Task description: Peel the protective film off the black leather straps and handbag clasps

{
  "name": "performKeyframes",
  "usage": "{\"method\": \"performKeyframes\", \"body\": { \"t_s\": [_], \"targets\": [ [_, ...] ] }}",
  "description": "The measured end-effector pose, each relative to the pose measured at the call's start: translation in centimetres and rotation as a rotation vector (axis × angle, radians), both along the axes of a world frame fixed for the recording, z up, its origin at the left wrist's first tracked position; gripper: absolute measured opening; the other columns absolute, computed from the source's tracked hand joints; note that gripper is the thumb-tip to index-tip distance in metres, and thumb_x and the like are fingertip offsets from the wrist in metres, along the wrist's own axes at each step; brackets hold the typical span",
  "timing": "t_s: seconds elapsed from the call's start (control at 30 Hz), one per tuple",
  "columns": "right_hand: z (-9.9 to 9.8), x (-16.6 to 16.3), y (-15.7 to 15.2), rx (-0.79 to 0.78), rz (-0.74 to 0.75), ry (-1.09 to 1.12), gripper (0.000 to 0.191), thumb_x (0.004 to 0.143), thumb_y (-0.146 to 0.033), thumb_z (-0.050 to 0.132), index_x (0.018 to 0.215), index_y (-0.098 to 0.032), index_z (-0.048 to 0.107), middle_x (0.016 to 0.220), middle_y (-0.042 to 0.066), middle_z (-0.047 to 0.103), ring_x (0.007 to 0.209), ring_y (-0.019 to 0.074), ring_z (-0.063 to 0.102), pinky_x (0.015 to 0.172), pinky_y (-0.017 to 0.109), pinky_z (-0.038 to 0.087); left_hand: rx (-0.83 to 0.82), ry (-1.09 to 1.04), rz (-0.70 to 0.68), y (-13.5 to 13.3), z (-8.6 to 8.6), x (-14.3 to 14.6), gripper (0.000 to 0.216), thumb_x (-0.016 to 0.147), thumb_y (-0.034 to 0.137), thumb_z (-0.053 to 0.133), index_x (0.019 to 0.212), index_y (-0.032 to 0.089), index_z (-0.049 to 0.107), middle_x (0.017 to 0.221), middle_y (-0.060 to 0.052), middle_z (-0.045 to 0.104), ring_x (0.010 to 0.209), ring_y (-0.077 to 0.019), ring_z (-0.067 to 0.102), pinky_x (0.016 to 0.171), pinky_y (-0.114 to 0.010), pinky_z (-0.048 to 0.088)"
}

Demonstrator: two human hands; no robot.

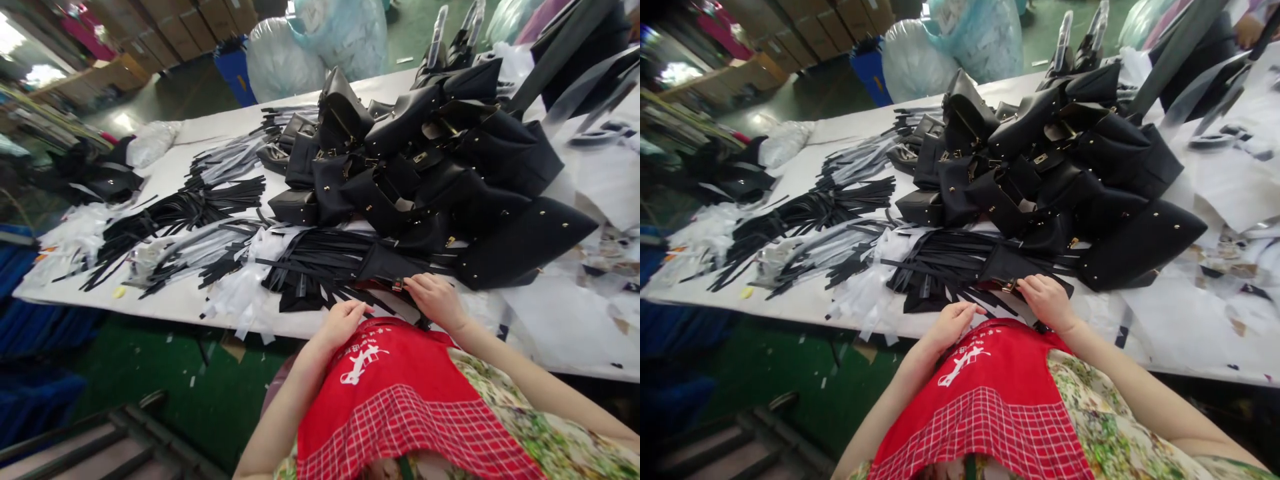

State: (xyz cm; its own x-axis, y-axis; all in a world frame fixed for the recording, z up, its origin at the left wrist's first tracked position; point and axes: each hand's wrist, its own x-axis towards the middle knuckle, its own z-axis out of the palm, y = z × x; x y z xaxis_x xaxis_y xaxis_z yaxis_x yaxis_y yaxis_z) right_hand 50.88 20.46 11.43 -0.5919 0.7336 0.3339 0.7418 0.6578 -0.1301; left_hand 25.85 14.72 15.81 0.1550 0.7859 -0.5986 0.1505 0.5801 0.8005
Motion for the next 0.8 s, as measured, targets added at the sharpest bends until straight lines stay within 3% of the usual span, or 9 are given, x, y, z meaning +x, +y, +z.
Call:
{"method": "performKeyframes", "body": {
  "t_s": [0.13,0.27,0.37,0.43,0.5,0.57,0.67,0.73,0.8],
  "targets": [
    [-0.5,0.1,-0.9,-0.055,0.051,-0.025,0.024,0.098,-0.022,0.048,0.105,-0.014,0.069,0.088,0.008,0.068,0.075,0.0185,0.056,0.070,0.033,0.040,-0.083,-0.137,-0.083,0.9,-1.2,1.8,0.068,0.085,0.070,0.042,0.084,0.009,0.072,0.044,0.008,0.032,0.038,-0.0069,0.029,0.043,-0.023,0.023],
    [-0.5,-0.1,-1.5,-0.120,0.063,0.010,0.025,0.099,-0.025,0.047,0.104,-0.015,0.070,0.089,0.009,0.068,0.075,0.0184,0.056,0.070,0.032,0.042,-0.068,-0.170,-0.124,2.0,-2.2,3.7,0.063,0.083,0.068,0.050,0.086,0.009,0.072,0.046,0.009,0.032,0.039,-0.0065,0.027,0.043,-0.023,0.023],
    [0.0,-0.1,-2.4,-0.176,-0.030,0.131,0.027,0.098,-0.029,0.048,0.106,-0.016,0.071,0.092,0.010,0.069,0.080,0.0195,0.059,0.075,0.032,0.044,0.063,-0.039,-0.142,2.4,-2.9,4.4,0.046,0.082,0.056,0.058,0.080,0.012,0.071,0.050,0.005,0.047,0.047,-0.0086,0.040,0.050,-0.022,0.033],
    [0.5,-0.1,-3.2,-0.254,-0.121,0.284,0.029,0.097,-0.035,0.050,0.100,-0.017,0.073,0.089,0.010,0.069,0.080,0.0198,0.060,0.074,0.032,0.045,0.146,0.027,-0.157,2.4,-3.2,4.6,0.035,0.084,0.046,0.059,0.078,0.014,0.071,0.063,0.000,0.062,0.060,-0.0121,0.054,0.061,-0.023,0.043],
    [0.9,-0.1,-4.0,-0.486,-0.148,0.449,0.040,0.097,-0.044,0.048,0.083,-0.018,0.074,0.077,0.009,0.066,0.072,0.0183,0.059,0.068,0.031,0.045,0.204,0.054,-0.163,2.3,-3.3,4.7,0.029,0.085,0.041,0.057,0.080,0.015,0.071,0.076,-0.002,0.070,0.073,-0.0149,0.061,0.071,-0.025,0.046],
    [0.7,-0.3,-4.4,-0.904,-0.127,0.606,0.056,0.095,-0.058,0.040,0.073,-0.018,0.073,0.064,0.006,0.061,0.060,0.0154,0.056,0.059,0.029,0.043,0.232,0.088,-0.183,2.2,-3.2,4.7,0.027,0.086,0.038,0.056,0.082,0.016,0.071,0.081,-0.003,0.072,0.077,-0.0162,0.064,0.075,-0.026,0.047],
    [-0.3,-1.5,-4.3,-1.559,-0.140,0.870,0.077,0.086,-0.081,0.028,0.085,-0.018,0.072,0.062,0.004,0.060,0.051,0.0130,0.052,0.051,0.027,0.043,0.248,0.211,-0.202,2.3,-2.9,4.8,0.023,0.086,0.035,0.057,0.082,0.016,0.070,0.079,-0.003,0.073,0.072,-0.0161,0.064,0.070,-0.026,0.048],
    [-1.2,-2.6,-4.1,-1.816,-0.150,1.064,0.076,0.081,-0.084,0.034,0.096,-0.019,0.070,0.074,0.004,0.066,0.060,0.0143,0.059,0.061,0.028,0.050,0.250,0.268,-0.172,2.4,-2.7,4.9,0.021,0.086,0.033,0.058,0.081,0.016,0.070,0.078,-0.003,0.072,0.069,-0.0151,0.063,0.067,-0.025,0.048],
    [-2.0,-3.5,-3.9,-1.915,-0.153,1.234,0.069,0.081,-0.081,0.043,0.107,-0.022,0.068,0.089,0.005,0.070,0.077,0.0176,0.065,0.078,0.032,0.053,0.240,0.260,-0.138,2.5,-2.5,5.1,0.020,0.086,0.032,0.058,0.082,0.016,0.069,0.075,-0.003,0.072,0.068,-0.0144,0.063,0.066,-0.024,0.049]
  ]
}}
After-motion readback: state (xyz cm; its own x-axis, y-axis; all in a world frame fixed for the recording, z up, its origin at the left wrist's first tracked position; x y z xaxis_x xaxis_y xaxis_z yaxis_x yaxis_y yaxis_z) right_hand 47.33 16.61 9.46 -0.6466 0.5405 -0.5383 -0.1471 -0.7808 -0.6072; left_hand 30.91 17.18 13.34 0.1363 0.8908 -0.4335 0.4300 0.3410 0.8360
